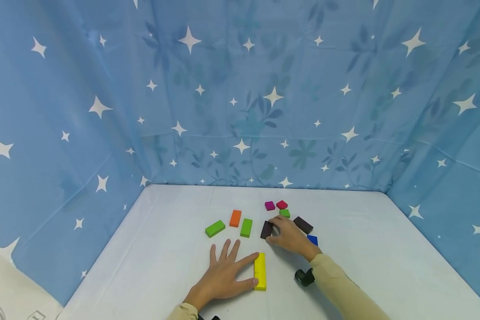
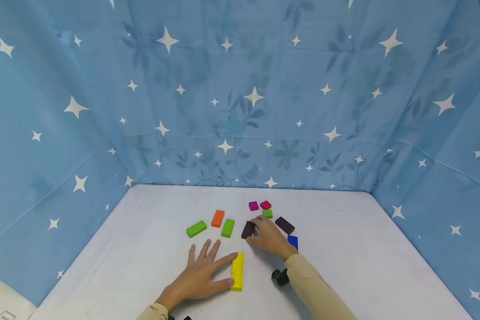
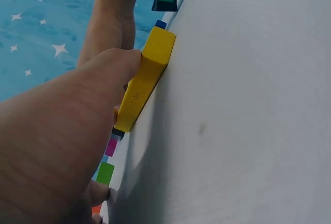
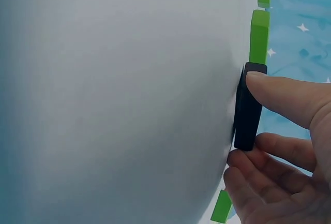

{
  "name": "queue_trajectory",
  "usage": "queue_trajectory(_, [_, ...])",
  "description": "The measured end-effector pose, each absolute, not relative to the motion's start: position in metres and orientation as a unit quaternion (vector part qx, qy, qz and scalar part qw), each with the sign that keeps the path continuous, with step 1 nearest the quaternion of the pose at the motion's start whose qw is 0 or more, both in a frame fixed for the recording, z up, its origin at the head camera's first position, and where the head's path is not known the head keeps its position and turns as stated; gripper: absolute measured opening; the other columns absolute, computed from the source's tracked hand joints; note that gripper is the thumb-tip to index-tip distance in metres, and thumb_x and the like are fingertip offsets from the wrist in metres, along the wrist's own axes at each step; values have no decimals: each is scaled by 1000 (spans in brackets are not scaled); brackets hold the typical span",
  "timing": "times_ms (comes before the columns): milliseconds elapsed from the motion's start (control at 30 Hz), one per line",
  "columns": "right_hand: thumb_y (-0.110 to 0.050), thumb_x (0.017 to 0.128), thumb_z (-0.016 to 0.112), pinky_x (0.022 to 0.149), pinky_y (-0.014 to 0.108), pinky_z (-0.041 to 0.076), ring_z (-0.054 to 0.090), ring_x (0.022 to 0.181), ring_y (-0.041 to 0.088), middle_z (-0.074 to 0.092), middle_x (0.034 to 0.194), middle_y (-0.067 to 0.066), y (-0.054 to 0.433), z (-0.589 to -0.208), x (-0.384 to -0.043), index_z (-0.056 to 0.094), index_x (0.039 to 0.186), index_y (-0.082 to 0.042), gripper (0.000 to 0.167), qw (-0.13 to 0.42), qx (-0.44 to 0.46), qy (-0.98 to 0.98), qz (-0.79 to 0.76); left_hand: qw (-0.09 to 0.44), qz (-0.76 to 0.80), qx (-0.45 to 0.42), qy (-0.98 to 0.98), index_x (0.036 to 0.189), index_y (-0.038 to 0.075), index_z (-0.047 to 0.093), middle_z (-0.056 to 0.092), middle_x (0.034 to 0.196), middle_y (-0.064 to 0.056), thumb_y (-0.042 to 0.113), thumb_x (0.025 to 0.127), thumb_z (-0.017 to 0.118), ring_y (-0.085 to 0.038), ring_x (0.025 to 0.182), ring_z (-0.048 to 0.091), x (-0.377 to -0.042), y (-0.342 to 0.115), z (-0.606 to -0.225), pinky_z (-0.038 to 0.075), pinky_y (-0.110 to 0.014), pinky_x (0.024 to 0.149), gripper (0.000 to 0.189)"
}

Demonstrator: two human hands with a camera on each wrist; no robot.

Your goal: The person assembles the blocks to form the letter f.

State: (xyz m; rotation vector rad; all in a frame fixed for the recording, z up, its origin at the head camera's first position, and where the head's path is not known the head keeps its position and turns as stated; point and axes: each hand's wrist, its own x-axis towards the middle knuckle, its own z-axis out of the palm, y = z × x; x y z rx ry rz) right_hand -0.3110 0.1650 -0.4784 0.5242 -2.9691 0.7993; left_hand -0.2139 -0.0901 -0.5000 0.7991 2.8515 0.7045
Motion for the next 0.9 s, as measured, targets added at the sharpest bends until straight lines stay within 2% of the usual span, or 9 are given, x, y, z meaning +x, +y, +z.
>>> queue_trajectory(400, [-21, 92, 87, 109, 64, 47, 56, 133, 48, 58, 147, 25, 181, -467, -294, 67, 139, 4, 57, 31, 174, -951, 255, 52, 228, 260, 937, 162, 42, 47, 26, 173, -22, 74, 100, 54, -51, 159, 14, -213, -89, -500, 0, -82, 116, 70])
queue_trajectory(633, [-17, 92, 86, 103, 55, 54, 64, 121, 38, 65, 135, 18, 208, -453, -274, 67, 138, 6, 55, 63, 199, -941, 267, 53, 227, 259, 937, 162, 43, 47, 26, 173, -22, 73, 99, 54, -51, 159, 14, -214, -89, -502, 0, -82, 117, 71])
queue_trajectory(900, [-21, 92, 87, 101, 58, 54, 64, 124, 40, 65, 133, 16, 242, -445, -248, 67, 138, 4, 56, 65, 211, -933, 283, 56, 234, 258, 936, 162, 43, 47, 25, 174, -21, 74, 99, 54, -50, 160, 13, -214, -89, -502, -2, -81, 117, 71])
